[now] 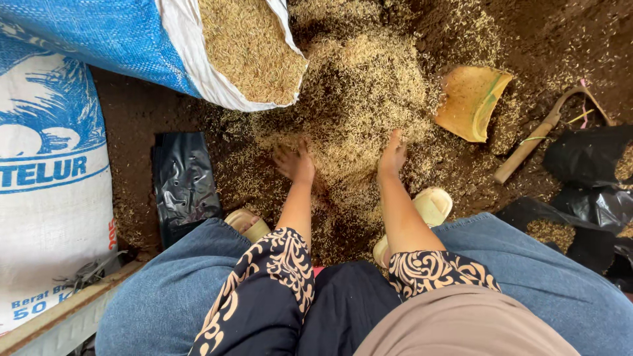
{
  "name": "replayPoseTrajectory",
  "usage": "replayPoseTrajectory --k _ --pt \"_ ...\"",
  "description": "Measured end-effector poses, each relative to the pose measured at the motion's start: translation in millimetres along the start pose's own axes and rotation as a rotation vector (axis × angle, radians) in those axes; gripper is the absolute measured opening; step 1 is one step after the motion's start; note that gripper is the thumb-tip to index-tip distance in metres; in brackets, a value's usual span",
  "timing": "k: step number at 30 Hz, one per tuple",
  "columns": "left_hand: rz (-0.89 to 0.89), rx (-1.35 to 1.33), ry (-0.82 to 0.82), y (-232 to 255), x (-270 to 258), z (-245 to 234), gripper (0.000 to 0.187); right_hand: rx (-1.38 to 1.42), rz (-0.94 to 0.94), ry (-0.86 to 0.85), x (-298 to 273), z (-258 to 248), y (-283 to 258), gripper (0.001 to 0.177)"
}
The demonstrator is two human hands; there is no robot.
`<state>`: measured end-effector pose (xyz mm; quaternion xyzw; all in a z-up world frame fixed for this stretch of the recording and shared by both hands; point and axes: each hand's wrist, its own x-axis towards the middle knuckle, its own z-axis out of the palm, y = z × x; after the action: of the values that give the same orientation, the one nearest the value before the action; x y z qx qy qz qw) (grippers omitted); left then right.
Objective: The person scoops grain from a large sack and mixes it with a pile of sawdust on the floor using both hands and a small scoop. The person then places the mixed material into a black plastic bag.
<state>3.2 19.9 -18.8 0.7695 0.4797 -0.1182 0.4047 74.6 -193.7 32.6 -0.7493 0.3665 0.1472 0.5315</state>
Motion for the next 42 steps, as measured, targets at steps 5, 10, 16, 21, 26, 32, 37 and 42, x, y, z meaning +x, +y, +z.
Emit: replayPoseTrajectory --k 5,10,16,21,26,32,37,42 --pt "-0.058 -0.415 -0.163 40 -10 -4 0.097 0.137 0.064 -0.207 2 20 -24 0.114" --pt "-0.077 -0.578 -0.399 65 1 -4 0.096 0.142 0.124 -0.294 8 16 -31 0.12" --pt "0.018 -0.635 -0.457 93 11 2 0.1 0.203 0.256 -0.322 23 11 -47 0.121" --pt "0.115 -0.566 -0.384 135 7 -24 0.076 0.075 -0.007 -0.275 13 3 -90 0.11" --pt "0.472 -0.604 -0.369 154 -33 -57 0.073 0.312 -0.131 -0.34 -26 1 -129 0.115" --pt "0.039 -0.104 -0.171 88 -65 -89 0.085 -0.46 -0.153 -0.156 -62 -30 -107 0.086" --pt "-0.3 -0.155 -0.123 21 -75 -62 0.095 -0.648 0.145 -0.106 -74 -37 -16 0.091" --pt "-0.326 -0.379 -0.342 49 -81 -27 0.101 -0.342 0.129 -0.232 -59 -5 7 0.092"
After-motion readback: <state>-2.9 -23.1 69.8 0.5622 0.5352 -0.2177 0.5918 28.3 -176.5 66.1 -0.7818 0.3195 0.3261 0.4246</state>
